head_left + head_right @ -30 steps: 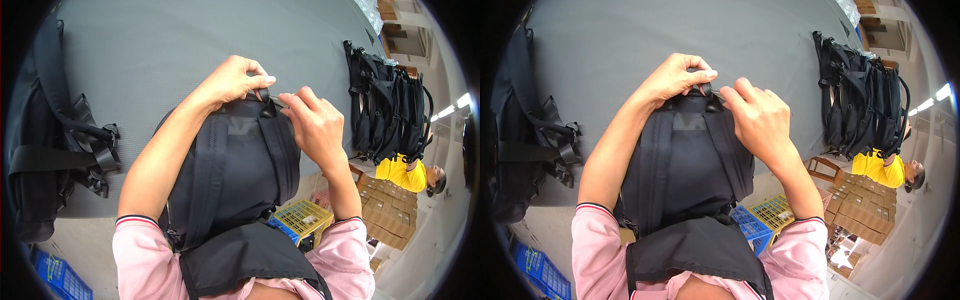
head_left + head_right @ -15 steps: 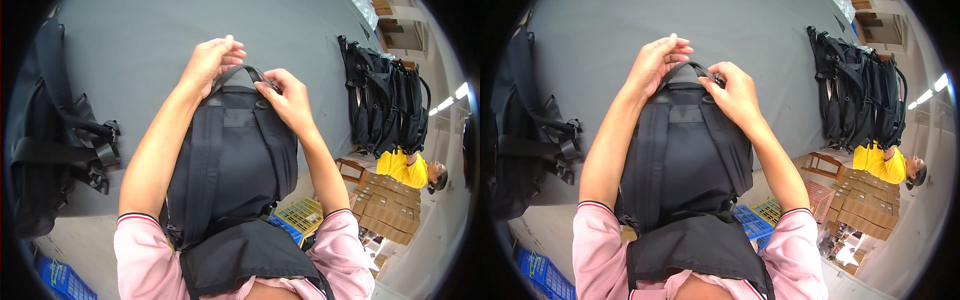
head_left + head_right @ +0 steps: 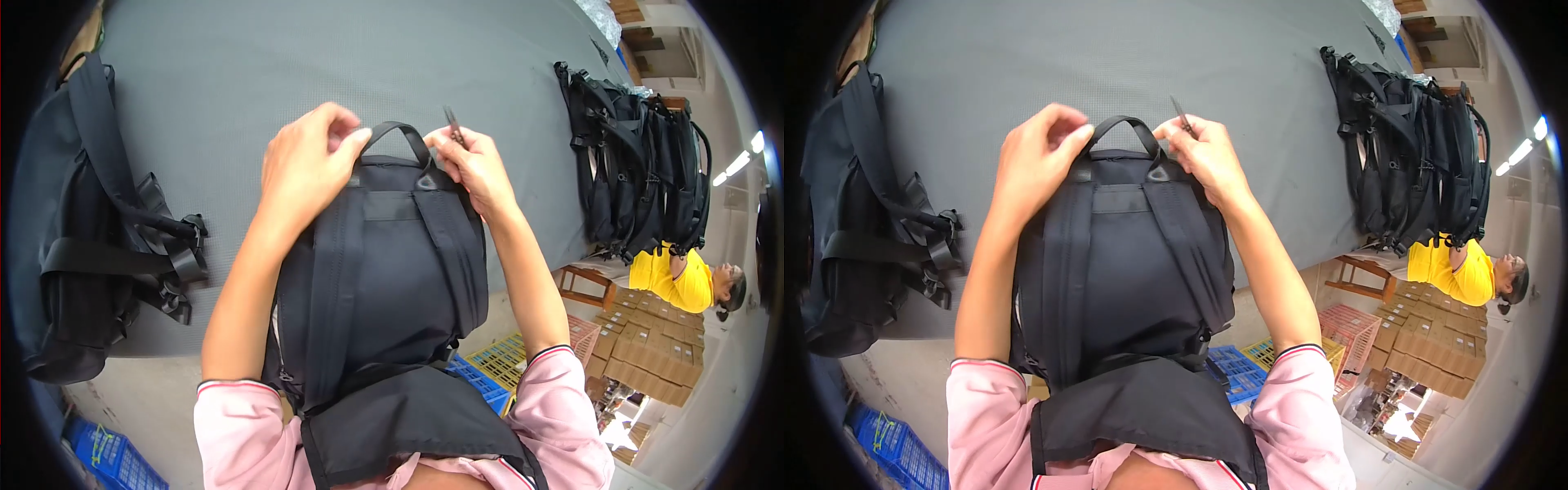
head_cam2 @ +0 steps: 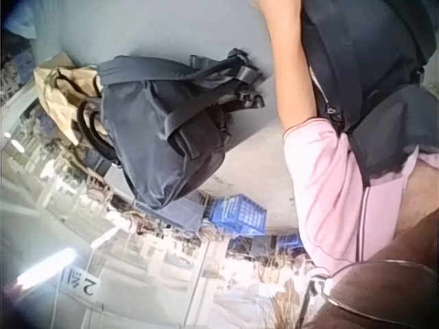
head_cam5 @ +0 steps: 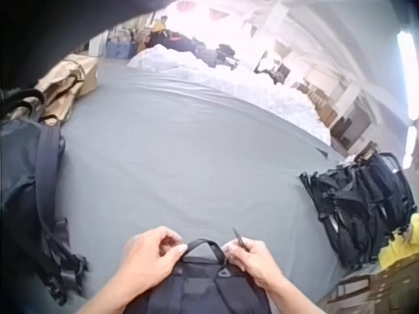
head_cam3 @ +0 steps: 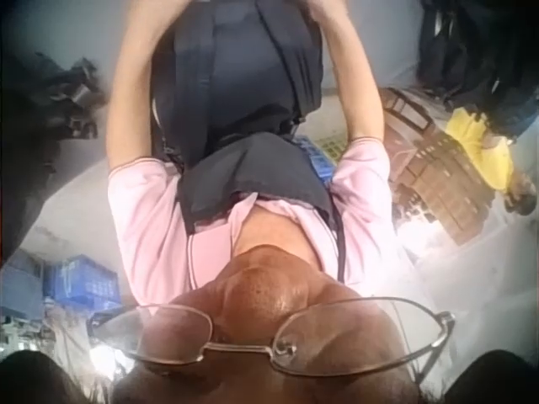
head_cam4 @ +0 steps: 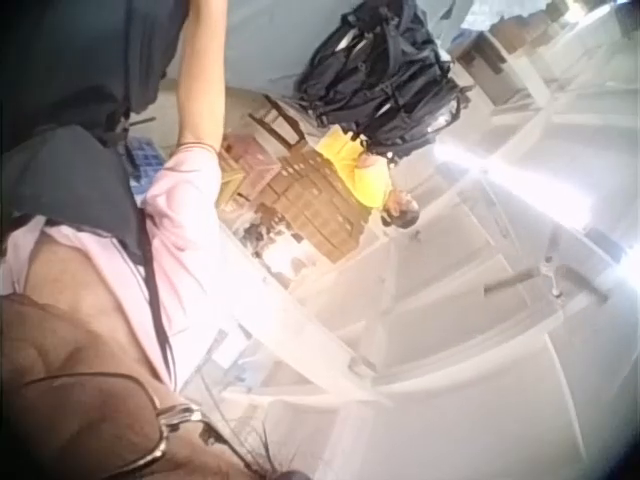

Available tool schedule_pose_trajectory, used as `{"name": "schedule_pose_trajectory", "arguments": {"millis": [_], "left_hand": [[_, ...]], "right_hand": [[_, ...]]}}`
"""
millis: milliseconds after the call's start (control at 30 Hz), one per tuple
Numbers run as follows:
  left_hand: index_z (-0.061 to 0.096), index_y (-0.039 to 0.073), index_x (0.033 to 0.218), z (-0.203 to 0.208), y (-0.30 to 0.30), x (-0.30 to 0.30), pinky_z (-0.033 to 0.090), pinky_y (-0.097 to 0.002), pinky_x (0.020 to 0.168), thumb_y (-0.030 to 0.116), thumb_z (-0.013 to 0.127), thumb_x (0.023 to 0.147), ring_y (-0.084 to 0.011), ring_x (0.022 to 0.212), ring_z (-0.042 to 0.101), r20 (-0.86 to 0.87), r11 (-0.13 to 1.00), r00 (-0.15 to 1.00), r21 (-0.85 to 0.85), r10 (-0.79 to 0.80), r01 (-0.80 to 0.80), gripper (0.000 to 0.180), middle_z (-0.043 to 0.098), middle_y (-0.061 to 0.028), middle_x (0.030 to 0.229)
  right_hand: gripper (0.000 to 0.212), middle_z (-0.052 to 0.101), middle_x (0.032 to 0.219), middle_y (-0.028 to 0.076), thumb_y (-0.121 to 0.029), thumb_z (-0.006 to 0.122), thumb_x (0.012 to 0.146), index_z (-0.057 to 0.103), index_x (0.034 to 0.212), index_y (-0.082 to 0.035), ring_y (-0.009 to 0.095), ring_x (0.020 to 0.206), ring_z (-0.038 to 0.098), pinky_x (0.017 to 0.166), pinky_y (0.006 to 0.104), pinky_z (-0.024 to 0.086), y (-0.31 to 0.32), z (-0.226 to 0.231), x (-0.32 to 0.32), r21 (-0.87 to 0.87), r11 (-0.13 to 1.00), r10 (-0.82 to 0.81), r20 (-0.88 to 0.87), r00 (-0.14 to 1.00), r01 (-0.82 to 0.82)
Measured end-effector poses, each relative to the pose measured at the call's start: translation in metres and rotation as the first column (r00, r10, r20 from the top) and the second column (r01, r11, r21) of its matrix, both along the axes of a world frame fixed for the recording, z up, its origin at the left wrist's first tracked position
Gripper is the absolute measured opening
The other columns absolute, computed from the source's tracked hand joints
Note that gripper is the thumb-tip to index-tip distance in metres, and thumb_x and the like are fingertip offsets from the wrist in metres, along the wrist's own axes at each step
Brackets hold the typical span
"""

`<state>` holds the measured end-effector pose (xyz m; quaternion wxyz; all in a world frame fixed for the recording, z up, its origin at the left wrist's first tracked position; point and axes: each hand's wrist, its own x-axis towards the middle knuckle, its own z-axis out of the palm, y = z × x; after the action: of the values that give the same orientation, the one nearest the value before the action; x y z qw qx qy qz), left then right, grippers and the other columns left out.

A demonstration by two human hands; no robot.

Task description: Inspecting and adjusting straps on finished backpacks using thread nippers.

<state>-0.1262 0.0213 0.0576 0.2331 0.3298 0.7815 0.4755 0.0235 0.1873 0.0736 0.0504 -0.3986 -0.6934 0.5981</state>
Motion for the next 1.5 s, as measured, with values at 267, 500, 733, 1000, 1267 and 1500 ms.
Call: {"name": "schedule_pose_trajectory", "arguments": {"millis": [267, 500, 733, 1000, 1267, 1500], "left_hand": [[0.054, 0.004, 0.090, -0.003, -0.009, 0.030, 0.047, -0.0392, 0.072, 0.027, 0.077, 0.072, -0.0264, 0.083, 0.057, -0.434, 0.993, 0.901, -0.100, 0.018, -0.068, 0.037, 0.059, -0.0086, 0.084], [0.054, 0.001, 0.087, -0.012, -0.012, 0.037, 0.047, -0.0381, 0.066, 0.007, 0.071, 0.074, -0.0296, 0.078, 0.056, -0.544, 0.983, 0.828, 0.175, 0.140, -0.051, 0.023, 0.054, -0.0103, 0.082], [0.066, -0.004, 0.089, -0.025, -0.021, 0.002, 0.048, -0.0259, 0.077, 0.000, 0.063, 0.079, -0.0148, 0.082, 0.062, 0.401, 0.955, 0.872, 0.206, -0.282, 0.214, 0.011, 0.067, -0.0062, 0.084], [0.065, 0.000, 0.093, -0.027, -0.021, -0.014, 0.047, -0.0235, 0.081, 0.002, 0.060, 0.083, -0.0102, 0.083, 0.061, 0.681, 0.938, 0.652, 0.309, -0.334, 0.157, 0.012, 0.067, -0.0047, 0.087], [0.057, 0.003, 0.094, -0.032, -0.018, -0.015, 0.049, -0.0236, 0.079, -0.002, 0.059, 0.083, -0.0112, 0.083, 0.063, 0.696, 0.908, 0.606, 0.402, -0.386, 0.117, 0.012, 0.065, -0.0054, 0.085], [0.057, 0.003, 0.094, -0.035, -0.018, -0.016, 0.050, -0.0228, 0.078, -0.001, 0.060, 0.084, -0.0106, 0.083, 0.063, 0.694, 0.908, 0.608, 0.404, -0.385, 0.113, 0.012, 0.065, -0.0052, 0.085]], "right_hand": [[0.021, 0.068, 0.081, 0.010, -0.009, 0.067, 0.080, 0.065, 0.100, -0.004, 0.019, 0.071, 0.065, 0.066, 0.0314, 0.049, -0.017, 0.013, -0.048, 0.476, 0.800, 0.361, 0.104, 0.927, -0.365], [0.013, 0.061, 0.064, 0.003, -0.002, 0.065, 0.079, 0.066, 0.092, -0.002, 0.008, 0.055, 0.054, 0.054, 0.0243, 0.045, -0.022, 0.023, -0.047, 0.631, 0.704, 0.345, 0.100, 0.933, -0.328], [0.018, 0.064, 0.083, 0.006, -0.015, 0.071, 0.075, 0.067, 0.092, -0.008, 0.023, 0.075, 0.062, 0.067, 0.0319, 0.049, -0.011, -0.017, -0.044, 0.481, 0.750, 0.407, 0.204, 0.890, -0.454], [0.024, 0.056, 0.085, 0.004, -0.014, 0.070, 0.076, 0.060, 0.097, -0.009, 0.022, 0.069, 0.061, 0.058, 0.0318, 0.048, -0.043, 0.020, -0.022, 0.892, 0.373, 0.380, 0.103, 0.919, -0.255], [0.022, 0.055, 0.080, 0.001, -0.010, 0.073, 0.070, 0.063, 0.090, -0.011, 0.019, 0.060, 0.054, 0.053, 0.0304, 0.042, -0.038, 0.025, -0.033, 0.929, 0.090, 0.564, 0.249, 0.788, -0.358], [0.022, 0.053, 0.075, 0.000, -0.011, 0.074, 0.068, 0.063, 0.087, -0.011, 0.017, 0.058, 0.052, 0.052, 0.0290, 0.041, -0.041, 0.019, -0.029, 0.982, 0.022, 0.559, 0.145, 0.816, -0.190]]}}
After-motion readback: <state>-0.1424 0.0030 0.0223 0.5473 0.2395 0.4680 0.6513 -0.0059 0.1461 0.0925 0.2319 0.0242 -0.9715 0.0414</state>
